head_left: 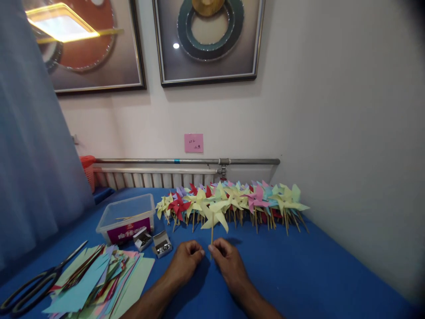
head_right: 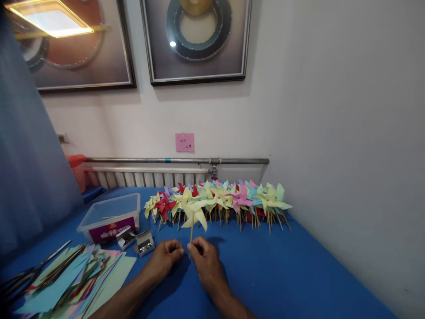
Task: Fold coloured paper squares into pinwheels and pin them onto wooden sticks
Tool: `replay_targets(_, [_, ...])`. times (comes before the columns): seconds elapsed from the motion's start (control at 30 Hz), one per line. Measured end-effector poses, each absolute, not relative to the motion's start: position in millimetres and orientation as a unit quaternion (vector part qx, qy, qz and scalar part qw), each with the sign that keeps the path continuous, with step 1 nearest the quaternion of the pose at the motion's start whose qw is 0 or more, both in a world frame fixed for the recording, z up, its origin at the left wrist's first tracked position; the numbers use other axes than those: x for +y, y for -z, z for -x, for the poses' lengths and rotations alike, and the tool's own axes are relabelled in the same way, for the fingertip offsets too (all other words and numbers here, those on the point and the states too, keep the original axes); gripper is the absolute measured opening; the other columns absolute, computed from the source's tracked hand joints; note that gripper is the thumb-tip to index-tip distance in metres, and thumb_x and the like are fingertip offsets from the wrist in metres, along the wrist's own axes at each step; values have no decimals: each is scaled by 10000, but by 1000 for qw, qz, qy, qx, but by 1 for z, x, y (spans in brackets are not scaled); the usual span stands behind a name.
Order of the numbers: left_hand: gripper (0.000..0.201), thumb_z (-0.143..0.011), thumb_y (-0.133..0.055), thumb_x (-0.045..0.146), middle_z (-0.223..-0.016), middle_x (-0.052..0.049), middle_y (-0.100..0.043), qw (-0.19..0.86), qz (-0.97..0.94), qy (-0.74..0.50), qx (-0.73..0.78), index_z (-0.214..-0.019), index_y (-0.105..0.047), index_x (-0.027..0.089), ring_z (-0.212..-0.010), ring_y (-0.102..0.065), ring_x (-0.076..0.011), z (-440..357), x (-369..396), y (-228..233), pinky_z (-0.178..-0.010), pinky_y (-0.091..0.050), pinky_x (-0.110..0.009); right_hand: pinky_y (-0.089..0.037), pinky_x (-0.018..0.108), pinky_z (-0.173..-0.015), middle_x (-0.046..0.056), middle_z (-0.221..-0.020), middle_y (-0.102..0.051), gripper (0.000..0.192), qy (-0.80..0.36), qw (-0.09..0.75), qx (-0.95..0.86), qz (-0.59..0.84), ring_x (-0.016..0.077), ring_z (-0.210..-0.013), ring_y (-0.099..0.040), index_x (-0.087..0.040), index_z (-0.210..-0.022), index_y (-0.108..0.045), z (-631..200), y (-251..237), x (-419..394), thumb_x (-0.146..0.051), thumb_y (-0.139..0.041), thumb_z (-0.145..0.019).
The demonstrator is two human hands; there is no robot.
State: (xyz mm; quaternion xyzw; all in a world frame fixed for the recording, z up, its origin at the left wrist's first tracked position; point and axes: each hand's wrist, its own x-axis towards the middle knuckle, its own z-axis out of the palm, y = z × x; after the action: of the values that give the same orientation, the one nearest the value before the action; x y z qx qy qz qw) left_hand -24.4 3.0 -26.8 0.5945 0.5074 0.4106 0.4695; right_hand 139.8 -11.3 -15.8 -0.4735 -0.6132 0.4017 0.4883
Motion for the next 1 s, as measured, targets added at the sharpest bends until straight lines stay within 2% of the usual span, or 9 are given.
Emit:
replay_targets(0.17, [234, -742, -646, 391, -523, 69, -434, 466, -604, -403, 506, -677, -557, 184, -489, -330, -93, 24, 3, 26, -500, -259, -246, -351, 258, -544, -41, -637, -503, 312, -413, 474, -616, 475, 139, -577, -458, -221, -773, -549, -142, 11, -15, -510, -508, -884])
replay_targets(0.33, [209, -747, -637, 370, -523, 70, -429, 472, -603, -385, 515, -687, -554, 188, -485, -327, -95, 24, 3, 24, -490, -239, -248, -379, 268, -573, -18, -638, -549, 355, -360, 491, -618, 497, 156, -586, -499, -215, -782, -583, -157, 9, -4, -531, -474, -902])
replay_targets(0.43, [200, -759, -634, 359, -533, 67, -427, 458, -615, -374, 522, -690, -554, 188, -497, -344, -98, 25, 2, 23, -500, -242, -248, -395, 274, -578, 4, -688, -599, 348, -326, 504, -604, 525, 175, -612, -541, -212, -868, -623, -172, 8, 6, -518, -458, -892])
replay_targets(0.67, [216, -790, -612, 384, -563, 62, -445, 427, -642, -356, 529, -713, -569, 186, -525, -375, -104, 27, 1, 24, -524, -254, -246, -367, 278, -573, -30, -621, -540, 356, -269, 504, -603, 557, 172, -563, -497, -202, -938, -645, -186, 6, 12, -485, -434, -891])
replay_targets(0.87, [144, -813, -569, 276, -596, 44, -481, 369, -676, -338, 541, -718, -598, 172, -579, -426, -123, 26, -2, 18, -569, -286, -252, -439, 312, -656, 40, -733, -647, 371, -171, 565, -546, 594, 222, -681, -597, -192, -969, -641, -213, -5, 18, -494, -444, -881])
replay_targets(1.0, [136, -818, -553, 240, -631, 26, -535, 341, -690, -326, 550, -730, -625, 167, -630, -472, -137, 25, -2, 15, -607, -314, -254, -454, 319, -687, 86, -784, -701, 397, -120, 531, -577, 609, 249, -761, -639, -188, -914, -678, -229, -15, 34, -497, -430, -902])
